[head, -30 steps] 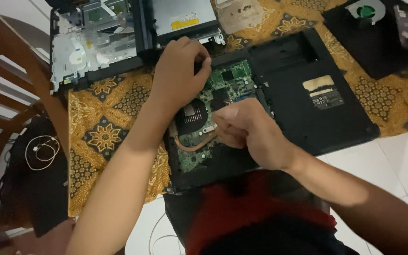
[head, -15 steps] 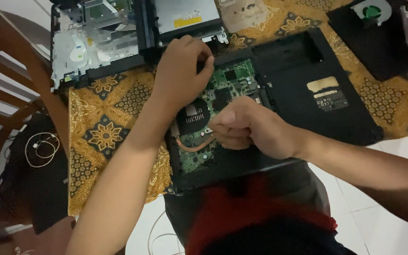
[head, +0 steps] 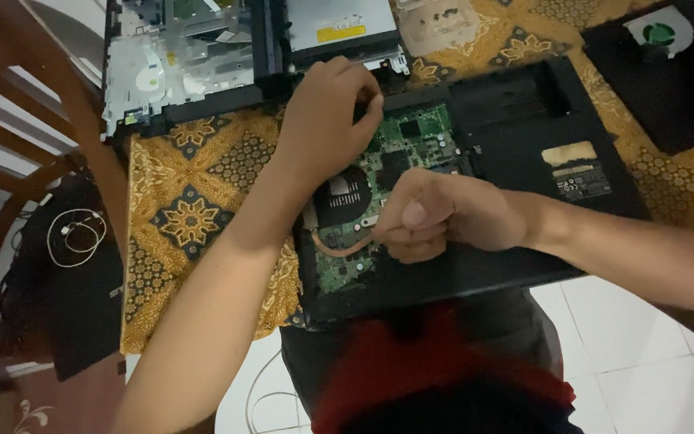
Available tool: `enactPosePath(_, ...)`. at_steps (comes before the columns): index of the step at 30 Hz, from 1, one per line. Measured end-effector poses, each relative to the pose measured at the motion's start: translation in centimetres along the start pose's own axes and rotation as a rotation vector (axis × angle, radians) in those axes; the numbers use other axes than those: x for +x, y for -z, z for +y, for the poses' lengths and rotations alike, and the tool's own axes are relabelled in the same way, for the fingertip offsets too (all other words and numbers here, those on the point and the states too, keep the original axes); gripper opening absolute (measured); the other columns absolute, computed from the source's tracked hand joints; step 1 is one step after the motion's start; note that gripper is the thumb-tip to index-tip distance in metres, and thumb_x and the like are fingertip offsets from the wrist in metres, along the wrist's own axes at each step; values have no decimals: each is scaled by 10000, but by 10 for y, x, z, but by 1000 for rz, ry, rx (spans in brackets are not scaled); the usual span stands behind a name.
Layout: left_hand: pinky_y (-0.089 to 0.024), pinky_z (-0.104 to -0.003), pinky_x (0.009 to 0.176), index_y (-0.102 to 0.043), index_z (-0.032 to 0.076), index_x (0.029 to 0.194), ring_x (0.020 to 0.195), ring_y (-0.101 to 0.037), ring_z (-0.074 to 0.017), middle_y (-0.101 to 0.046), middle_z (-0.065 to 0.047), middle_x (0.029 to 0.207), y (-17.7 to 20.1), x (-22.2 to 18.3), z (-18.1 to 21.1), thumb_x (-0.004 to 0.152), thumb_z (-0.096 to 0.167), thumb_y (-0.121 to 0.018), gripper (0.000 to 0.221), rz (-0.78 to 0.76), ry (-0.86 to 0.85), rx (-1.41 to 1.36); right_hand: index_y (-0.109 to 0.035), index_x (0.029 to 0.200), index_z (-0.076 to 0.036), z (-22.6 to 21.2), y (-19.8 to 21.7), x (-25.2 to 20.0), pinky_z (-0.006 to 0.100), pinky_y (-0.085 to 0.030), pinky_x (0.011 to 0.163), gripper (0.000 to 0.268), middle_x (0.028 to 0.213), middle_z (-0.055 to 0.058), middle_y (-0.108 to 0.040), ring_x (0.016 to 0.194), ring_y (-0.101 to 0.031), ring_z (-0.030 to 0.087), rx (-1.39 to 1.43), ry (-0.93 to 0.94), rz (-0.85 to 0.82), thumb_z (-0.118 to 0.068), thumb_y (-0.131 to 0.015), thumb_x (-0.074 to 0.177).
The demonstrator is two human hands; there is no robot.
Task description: Disconnecting and reconnecting internal ribbon cables and components on a laptop motherboard using a screwdriver.
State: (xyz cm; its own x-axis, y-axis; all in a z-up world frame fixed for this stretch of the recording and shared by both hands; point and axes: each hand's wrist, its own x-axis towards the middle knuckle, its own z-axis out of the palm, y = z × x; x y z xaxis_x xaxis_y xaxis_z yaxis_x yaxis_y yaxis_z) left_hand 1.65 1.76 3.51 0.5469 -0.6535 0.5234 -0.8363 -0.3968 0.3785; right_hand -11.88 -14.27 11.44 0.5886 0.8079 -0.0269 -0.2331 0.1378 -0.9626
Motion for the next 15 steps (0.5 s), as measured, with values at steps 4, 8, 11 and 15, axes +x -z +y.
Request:
enactPosePath(4, -458, -421, 723, -655, 64, 939, 785, -543, -281, -602, -101, 865, 1, 1, 0, 1021, 136, -615, 116, 6, -14, -9, -304, 603, -185, -4, 8, 4, 280, -166, 504, 439, 582, -38, -222, 487, -190, 106, 35, -69, -127, -393, -548, 903)
enactPosePath(8, -455, -423, 694, -651, 65, 938, 778, -536, -284, -598, -104, 858, 1, 0, 1, 1015, 129, -627, 104, 8, -6, 2, -318, 637, -196, -7, 14, 11, 282, -191, 530, 404, 607, -45, -227, 519, -195, 100, 12, -115, -299, -390, -528, 922)
enactPosePath(11, -473, -427, 707, -658, 67, 949, 807, -542, -296, -603, -111, 882, -2, 1, -1, 1018, 157, -628, 118, -3, 19, 17, -309, 627, -187, -13, 15, 17, 294, -184, 540, 407, 590, -31, -227, 516, -181, 104, -58, -150, -393, -416, -500, 904)
enactPosePath(15, -457, -418, 728, -665, 74, 929, 780, -541, -275, -605, -97, 858, 0, 2, 0, 1014, 147, -613, 124, -10, 8, 12, -331, 612, -189, -14, 14, 20, 289, -197, 535, 364, 567, -33, -275, 500, -205, 99, -63, -184, -435, -393, -493, 866)
